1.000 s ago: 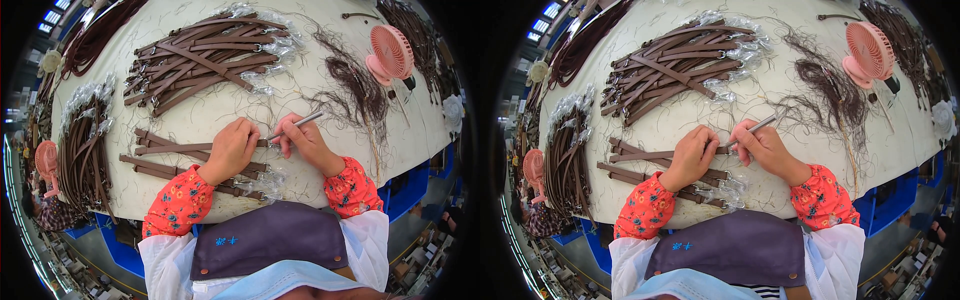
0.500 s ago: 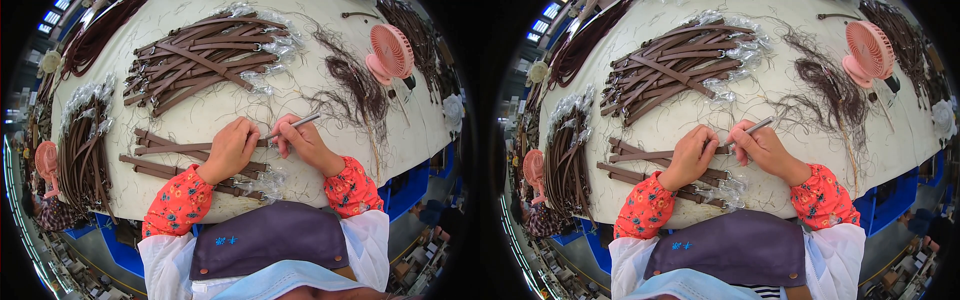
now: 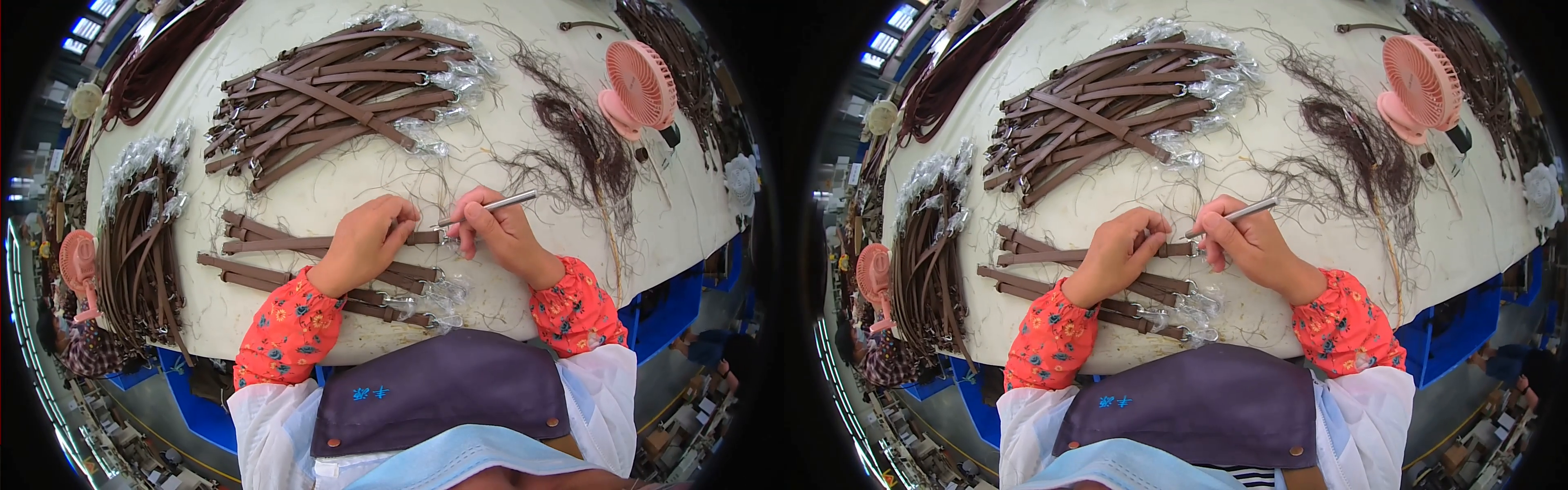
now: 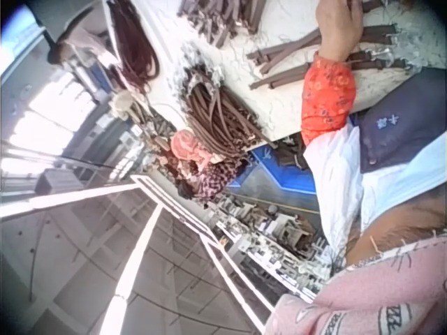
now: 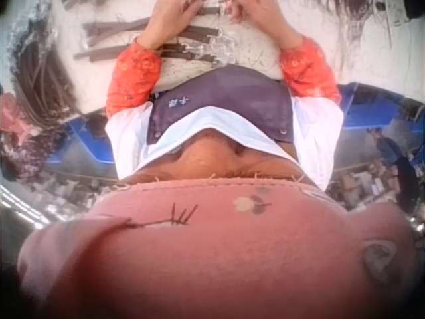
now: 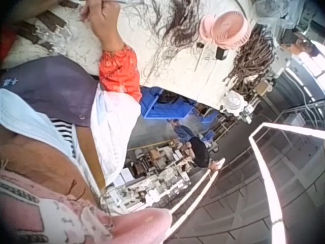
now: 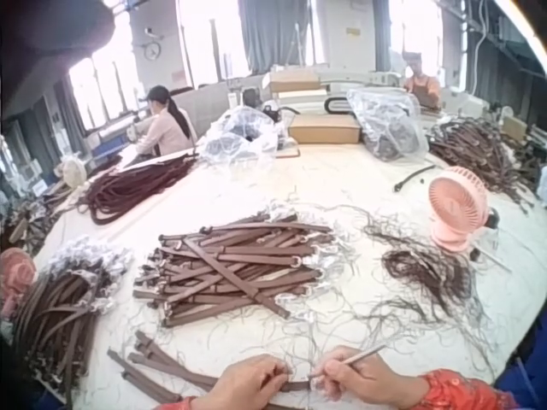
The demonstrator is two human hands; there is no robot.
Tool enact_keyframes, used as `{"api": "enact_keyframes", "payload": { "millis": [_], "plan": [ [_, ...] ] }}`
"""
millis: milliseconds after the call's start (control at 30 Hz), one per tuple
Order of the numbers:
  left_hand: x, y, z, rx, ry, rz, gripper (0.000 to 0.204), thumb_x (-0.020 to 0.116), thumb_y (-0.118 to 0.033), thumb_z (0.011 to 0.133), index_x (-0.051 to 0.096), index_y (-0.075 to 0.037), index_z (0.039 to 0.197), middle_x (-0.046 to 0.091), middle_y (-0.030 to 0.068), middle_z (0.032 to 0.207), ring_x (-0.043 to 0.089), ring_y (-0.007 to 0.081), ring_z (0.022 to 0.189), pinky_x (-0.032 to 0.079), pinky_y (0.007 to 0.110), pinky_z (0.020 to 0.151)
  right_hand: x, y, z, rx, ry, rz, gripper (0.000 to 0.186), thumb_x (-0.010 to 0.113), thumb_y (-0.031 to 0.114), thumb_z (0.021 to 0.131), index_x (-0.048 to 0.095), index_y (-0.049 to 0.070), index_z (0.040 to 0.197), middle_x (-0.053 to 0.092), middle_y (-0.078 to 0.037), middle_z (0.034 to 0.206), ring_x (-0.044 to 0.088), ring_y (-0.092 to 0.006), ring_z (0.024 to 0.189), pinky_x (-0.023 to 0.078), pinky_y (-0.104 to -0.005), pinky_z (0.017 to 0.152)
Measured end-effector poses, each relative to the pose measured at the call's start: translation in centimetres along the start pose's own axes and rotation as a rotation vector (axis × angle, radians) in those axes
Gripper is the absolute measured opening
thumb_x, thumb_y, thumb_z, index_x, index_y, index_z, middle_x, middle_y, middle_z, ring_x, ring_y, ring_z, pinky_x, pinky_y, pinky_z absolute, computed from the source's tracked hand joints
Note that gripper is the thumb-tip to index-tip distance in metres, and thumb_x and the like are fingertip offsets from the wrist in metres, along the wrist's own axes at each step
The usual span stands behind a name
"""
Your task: Trimming loose threads and inspecting hardware on a batch of leather straps.
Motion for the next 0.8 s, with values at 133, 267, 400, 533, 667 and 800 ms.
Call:
{"api": "enact_keyframes", "payload": {
  "millis": [133, 267, 400, 533, 667, 800],
  "plan": [
    [1.5, -0.9, -0.9, 0.031, 0.455, 0.005, 0.012, 0.065, -0.006, 0.090, 0.067, -0.003, 0.102, 0.065, 0.0077, 0.078, 0.060, 0.0134, 0.065, 0.048, 0.027, 0.061, 0.0, 0.8, -0.2, -0.036, -0.031, 0.003, 0.018, 0.052, 0.020, 0.102, 0.057, 0.003, 0.101, 0.061, -0.004, 0.077, 0.058, -0.0077, 0.061, 0.050, -0.0232, 0.057],
    [-3.6, -1.5, 1.1, 0.245, -0.005, 0.259, 0.031, 0.062, -0.005, 0.090, 0.062, -0.007, 0.121, 0.064, 0.0142, 0.117, 0.064, 0.0260, 0.101, 0.051, 0.034, 0.085, 0.3, 1.5, 0.0, -0.085, -0.028, -0.157, 0.015, 0.055, 0.018, 0.101, 0.058, 0.003, 0.102, 0.063, -0.005, 0.081, 0.060, -0.0078, 0.066, 0.050, -0.0231, 0.060],
    [-6.2, -1.2, 5.1, 0.374, -0.306, 0.724, 0.047, 0.063, -0.006, 0.089, 0.053, -0.012, 0.134, 0.054, 0.0129, 0.133, 0.050, 0.0326, 0.126, 0.041, 0.043, 0.104, -0.5, 1.9, -0.1, -0.165, -0.102, -0.345, 0.014, 0.052, 0.016, 0.102, 0.057, 0.004, 0.106, 0.065, -0.006, 0.083, 0.063, -0.0107, 0.071, 0.051, -0.0244, 0.064],
    [-6.5, 1.2, 7.1, 0.345, -0.309, 0.894, 0.052, 0.067, -0.008, 0.083, 0.053, -0.014, 0.133, 0.056, 0.0079, 0.126, 0.048, 0.0300, 0.127, 0.034, 0.051, 0.110, -0.6, 3.6, 0.2, -0.270, -0.177, -0.516, 0.013, 0.049, 0.013, 0.103, 0.056, 0.004, 0.110, 0.068, -0.010, 0.097, 0.066, -0.0199, 0.090, 0.051, -0.0312, 0.081],
    [-5.6, -0.1, 6.9, 0.466, -0.336, 0.993, 0.029, 0.068, -0.015, 0.080, 0.061, -0.013, 0.108, 0.057, 0.0024, 0.096, 0.057, 0.0223, 0.099, 0.039, 0.046, 0.106, -1.0, 4.5, 0.3, -0.464, -0.251, -0.609, 0.011, 0.053, 0.009, 0.100, 0.055, 0.006, 0.111, 0.067, -0.014, 0.113, 0.064, -0.0252, 0.109, 0.049, -0.0342, 0.091],
    [-3.3, -2.7, 4.5, 0.637, -0.346, 1.043, 0.015, 0.060, -0.013, 0.082, 0.057, -0.012, 0.097, 0.055, 0.0028, 0.086, 0.057, 0.0207, 0.088, 0.045, 0.037, 0.085, -0.2, 5.7, 0.1, -0.566, -0.272, -0.770, 0.019, 0.065, 0.004, 0.090, 0.054, 0.005, 0.106, 0.066, -0.016, 0.116, 0.063, -0.0307, 0.112, 0.052, -0.0365, 0.091]
  ]
}}
Point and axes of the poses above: each hand's wrist, its own z-axis towards the middle knuckle, its own x-axis out of the palm, y = z × x, the point moved 9 cm from there along z, towards the middle knuckle
